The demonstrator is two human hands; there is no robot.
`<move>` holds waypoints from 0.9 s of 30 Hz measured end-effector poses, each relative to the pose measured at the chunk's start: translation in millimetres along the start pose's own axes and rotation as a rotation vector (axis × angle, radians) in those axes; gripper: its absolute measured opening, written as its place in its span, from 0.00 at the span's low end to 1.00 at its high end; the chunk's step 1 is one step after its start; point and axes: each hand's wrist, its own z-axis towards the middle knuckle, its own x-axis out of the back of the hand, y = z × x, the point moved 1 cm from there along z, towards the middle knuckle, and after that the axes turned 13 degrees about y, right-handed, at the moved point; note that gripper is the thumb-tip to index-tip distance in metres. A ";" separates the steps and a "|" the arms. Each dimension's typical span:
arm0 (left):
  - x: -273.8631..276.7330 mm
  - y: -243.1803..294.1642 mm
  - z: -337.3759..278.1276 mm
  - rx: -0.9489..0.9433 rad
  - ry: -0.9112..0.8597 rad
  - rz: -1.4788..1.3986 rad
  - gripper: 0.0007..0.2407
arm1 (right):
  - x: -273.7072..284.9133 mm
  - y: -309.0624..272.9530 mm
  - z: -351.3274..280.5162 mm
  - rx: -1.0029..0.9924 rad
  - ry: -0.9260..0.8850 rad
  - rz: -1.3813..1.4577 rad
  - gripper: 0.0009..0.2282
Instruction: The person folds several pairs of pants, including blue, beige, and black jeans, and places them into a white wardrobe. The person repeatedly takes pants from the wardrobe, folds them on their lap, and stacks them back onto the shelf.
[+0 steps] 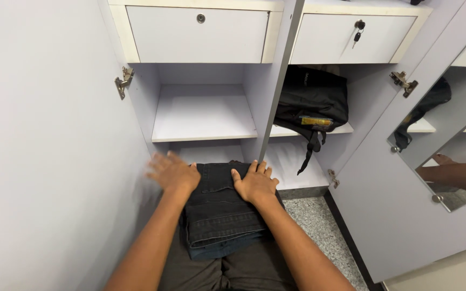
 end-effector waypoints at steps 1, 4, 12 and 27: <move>-0.4 9.7 -3.2 -0.001 0.000 -0.002 0.32 | -3.6 0.1 -0.1 -0.001 0.001 -0.001 0.41; -0.8 36.9 -14.3 -0.380 0.296 -0.122 0.28 | -23.6 4.1 7.8 0.038 0.051 -0.042 0.37; -62.5 27.2 -22.1 -0.672 -0.053 -0.277 0.27 | -35.7 8.7 9.1 0.464 0.306 0.132 0.25; -33.4 23.5 -18.2 -0.530 0.252 -0.072 0.22 | -37.2 4.2 6.9 0.429 0.401 0.112 0.22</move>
